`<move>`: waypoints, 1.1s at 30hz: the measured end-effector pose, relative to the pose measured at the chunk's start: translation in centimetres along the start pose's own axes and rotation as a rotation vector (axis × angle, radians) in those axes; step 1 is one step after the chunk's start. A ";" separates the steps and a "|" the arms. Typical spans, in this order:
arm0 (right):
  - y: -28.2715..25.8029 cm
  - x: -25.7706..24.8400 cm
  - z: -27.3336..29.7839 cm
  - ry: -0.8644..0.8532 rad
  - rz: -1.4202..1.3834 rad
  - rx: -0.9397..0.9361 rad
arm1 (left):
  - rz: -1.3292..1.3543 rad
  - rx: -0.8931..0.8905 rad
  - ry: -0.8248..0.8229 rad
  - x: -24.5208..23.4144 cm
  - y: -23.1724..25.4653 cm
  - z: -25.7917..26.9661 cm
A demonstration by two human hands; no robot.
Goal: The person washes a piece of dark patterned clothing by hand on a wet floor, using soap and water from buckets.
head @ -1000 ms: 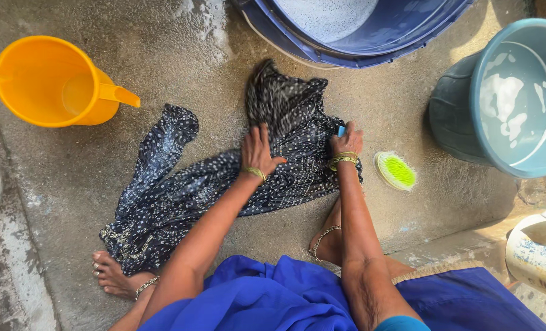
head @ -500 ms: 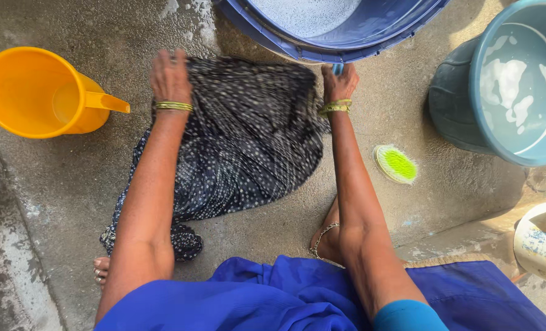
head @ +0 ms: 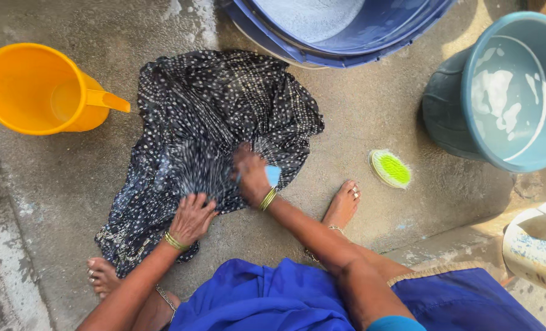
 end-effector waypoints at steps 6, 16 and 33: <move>-0.4 -2.4 -1.7 -0.399 -0.199 -0.370 | 0.047 0.112 0.174 0.3 -0.6 1.1; 16.9 -6.3 -5.5 -0.001 0.069 0.493 | -0.001 0.132 0.253 1.0 -0.9 0.1; 20.1 -0.9 -6.7 -0.447 0.190 0.516 | 0.061 0.161 0.313 0.1 -0.7 0.8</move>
Point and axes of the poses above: each hand's wrist, its own z-axis away from the middle knuckle, its own x-axis out of the palm, y = z × x, the point moved 7 cm from there along -z, towards the middle knuckle, and after that the axes turned 12 degrees about -x, right-handed, at the moved point
